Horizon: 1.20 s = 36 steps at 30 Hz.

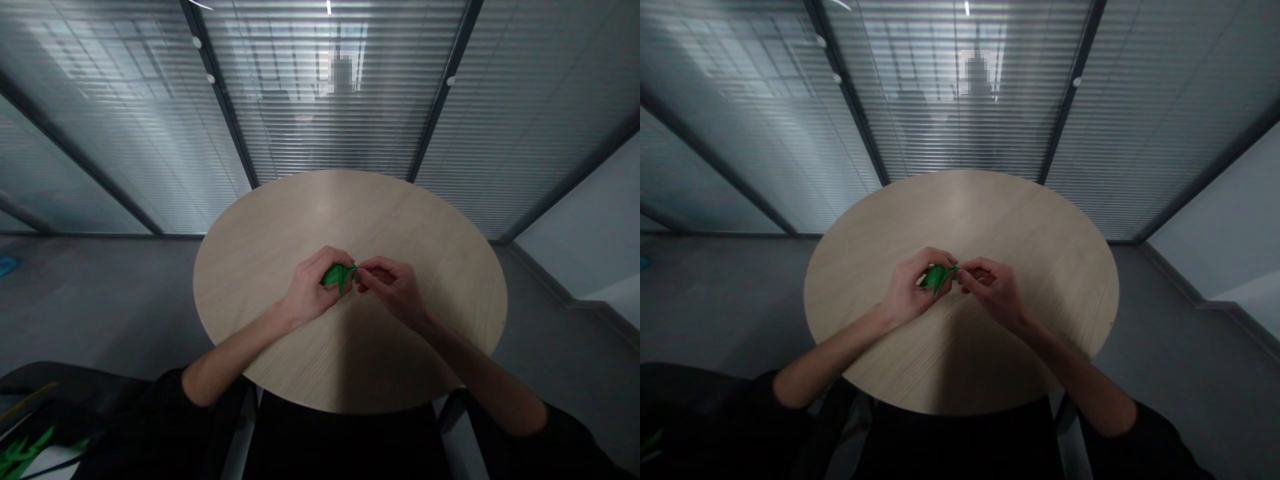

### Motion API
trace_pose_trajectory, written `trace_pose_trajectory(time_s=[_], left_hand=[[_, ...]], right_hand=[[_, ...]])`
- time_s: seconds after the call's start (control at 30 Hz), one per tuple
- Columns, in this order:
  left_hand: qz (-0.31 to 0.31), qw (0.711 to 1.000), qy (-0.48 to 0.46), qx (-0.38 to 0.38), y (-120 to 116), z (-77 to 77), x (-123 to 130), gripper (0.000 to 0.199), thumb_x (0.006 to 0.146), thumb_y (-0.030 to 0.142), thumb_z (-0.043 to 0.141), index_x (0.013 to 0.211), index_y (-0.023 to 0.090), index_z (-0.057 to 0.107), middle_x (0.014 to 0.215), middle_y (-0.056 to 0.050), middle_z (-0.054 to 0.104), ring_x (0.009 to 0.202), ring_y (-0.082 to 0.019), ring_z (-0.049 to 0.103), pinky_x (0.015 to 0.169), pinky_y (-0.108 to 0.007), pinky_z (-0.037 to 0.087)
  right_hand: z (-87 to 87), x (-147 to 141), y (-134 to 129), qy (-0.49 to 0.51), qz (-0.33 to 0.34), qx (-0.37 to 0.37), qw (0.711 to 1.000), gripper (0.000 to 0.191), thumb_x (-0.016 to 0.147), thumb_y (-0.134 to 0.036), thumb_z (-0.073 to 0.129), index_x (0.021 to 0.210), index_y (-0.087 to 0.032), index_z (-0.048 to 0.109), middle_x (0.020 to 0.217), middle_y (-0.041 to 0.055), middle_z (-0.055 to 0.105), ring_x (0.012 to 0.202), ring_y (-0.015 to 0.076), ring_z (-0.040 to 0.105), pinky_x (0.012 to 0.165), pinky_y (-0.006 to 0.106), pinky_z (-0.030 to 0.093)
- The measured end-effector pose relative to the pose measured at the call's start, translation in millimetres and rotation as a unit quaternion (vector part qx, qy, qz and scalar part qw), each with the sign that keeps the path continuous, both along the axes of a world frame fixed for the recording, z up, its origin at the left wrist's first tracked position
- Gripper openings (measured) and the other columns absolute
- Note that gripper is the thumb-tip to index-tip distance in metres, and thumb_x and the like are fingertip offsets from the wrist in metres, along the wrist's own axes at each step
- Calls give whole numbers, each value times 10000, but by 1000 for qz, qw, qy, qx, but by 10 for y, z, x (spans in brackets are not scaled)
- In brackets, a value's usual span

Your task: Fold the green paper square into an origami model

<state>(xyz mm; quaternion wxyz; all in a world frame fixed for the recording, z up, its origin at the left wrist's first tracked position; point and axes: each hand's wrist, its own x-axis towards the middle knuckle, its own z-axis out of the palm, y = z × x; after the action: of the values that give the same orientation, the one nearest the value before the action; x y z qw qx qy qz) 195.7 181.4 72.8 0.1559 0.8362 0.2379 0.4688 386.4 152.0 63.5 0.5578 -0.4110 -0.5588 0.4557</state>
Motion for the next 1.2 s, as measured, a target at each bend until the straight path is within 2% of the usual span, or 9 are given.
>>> trace_pose_trajectory(time_s=[0.1,0.2,0.4,0.63,0.87,1.03,1.2], left_hand=[[34,999,-7,-30,-14,2,7,128,882,188,715,980,174,634,923,-45,700,819,-149,668,703,-263,552],[39,998,-13,-57,-22,-5,6,164,860,196,728,998,176,642,926,-37,705,806,-141,673,673,-243,547],[17,996,-15,-88,-30,-20,-2,313,839,149,683,1147,180,633,1057,-54,738,917,-153,717,757,-248,584],[26,997,8,-75,-38,-9,-7,286,871,135,661,1153,183,647,1063,-58,762,913,-147,728,739,-240,574],[-2,996,5,-91,-20,11,-6,273,887,147,668,1156,184,649,1084,-71,775,959,-176,745,801,-271,592],[-23,994,16,-105,-9,58,-16,271,904,176,661,1175,177,660,1111,-77,784,972,-183,756,858,-298,592],[-32,993,25,-115,-1,70,-33,316,905,172,649,1221,177,671,1169,-85,779,973,-184,759,820,-286,590]], right_hand=[[12,-4,-8,3,-4,-6,1000,249,777,-416,832,788,-183,746,637,4,710,542,121,682,523,225,553],[18,-6,-13,-3,-11,-14,1000,254,775,-416,831,793,-180,739,631,8,709,538,126,678,520,234,551],[-3,-3,0,0,-28,-8,1000,258,772,-419,826,785,-180,729,614,3,691,521,123,662,498,230,534],[-38,10,18,1,-24,0,1000,253,781,-416,826,800,-182,730,643,4,699,529,114,659,504,222,532],[-43,33,19,1,17,-17,1000,283,792,-452,821,851,-183,755,647,3,707,535,120,666,525,236,548],[-9,45,21,-6,42,-36,998,315,786,-485,822,807,-177,756,642,8,708,542,122,664,536,244,553],[-12,33,24,9,34,-40,999,343,755,-512,841,793,-183,753,631,0,704,530,116,650,531,247,558]])
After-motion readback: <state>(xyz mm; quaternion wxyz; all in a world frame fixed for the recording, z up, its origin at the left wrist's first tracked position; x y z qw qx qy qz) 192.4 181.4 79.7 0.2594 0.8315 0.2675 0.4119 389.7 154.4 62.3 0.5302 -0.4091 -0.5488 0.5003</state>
